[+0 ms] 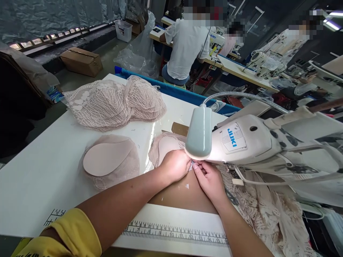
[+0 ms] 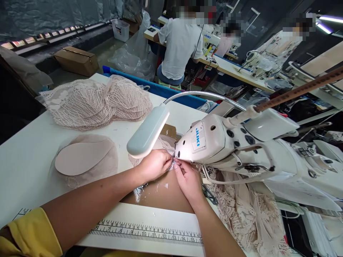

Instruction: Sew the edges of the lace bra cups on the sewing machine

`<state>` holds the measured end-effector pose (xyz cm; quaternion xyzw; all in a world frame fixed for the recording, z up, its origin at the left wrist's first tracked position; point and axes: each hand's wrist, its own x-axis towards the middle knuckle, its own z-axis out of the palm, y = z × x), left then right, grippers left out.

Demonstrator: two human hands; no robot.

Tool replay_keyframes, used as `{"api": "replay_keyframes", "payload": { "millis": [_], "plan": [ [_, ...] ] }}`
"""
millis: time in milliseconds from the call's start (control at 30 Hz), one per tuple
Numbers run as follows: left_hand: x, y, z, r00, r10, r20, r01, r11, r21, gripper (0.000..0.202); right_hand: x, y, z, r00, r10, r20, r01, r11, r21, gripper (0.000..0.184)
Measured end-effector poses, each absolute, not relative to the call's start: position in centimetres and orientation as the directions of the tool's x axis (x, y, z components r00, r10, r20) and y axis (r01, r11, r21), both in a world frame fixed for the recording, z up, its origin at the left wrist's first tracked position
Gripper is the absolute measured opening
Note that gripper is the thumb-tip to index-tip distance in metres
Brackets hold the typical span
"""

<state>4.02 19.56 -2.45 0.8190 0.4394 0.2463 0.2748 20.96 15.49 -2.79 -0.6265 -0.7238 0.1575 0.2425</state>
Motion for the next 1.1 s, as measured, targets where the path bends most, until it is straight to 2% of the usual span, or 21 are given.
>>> {"api": "replay_keyframes", "payload": {
  "millis": [233, 1100],
  "plan": [
    [4.1, 19.44, -2.6, 0.484, 0.86, 0.163, 0.59, -0.458, 0.665, 0.023, 21.16, 15.44, -2.96, -0.091, 0.987, 0.135, 0.832, 0.15, -0.534, 0.025],
    [4.21, 19.45, -2.53, 0.492, 0.859, 0.141, 0.596, -0.451, 0.664, 0.024, 20.91, 15.53, -2.81, -0.105, 0.974, 0.199, 0.828, 0.196, -0.526, 0.023]
  ]
}}
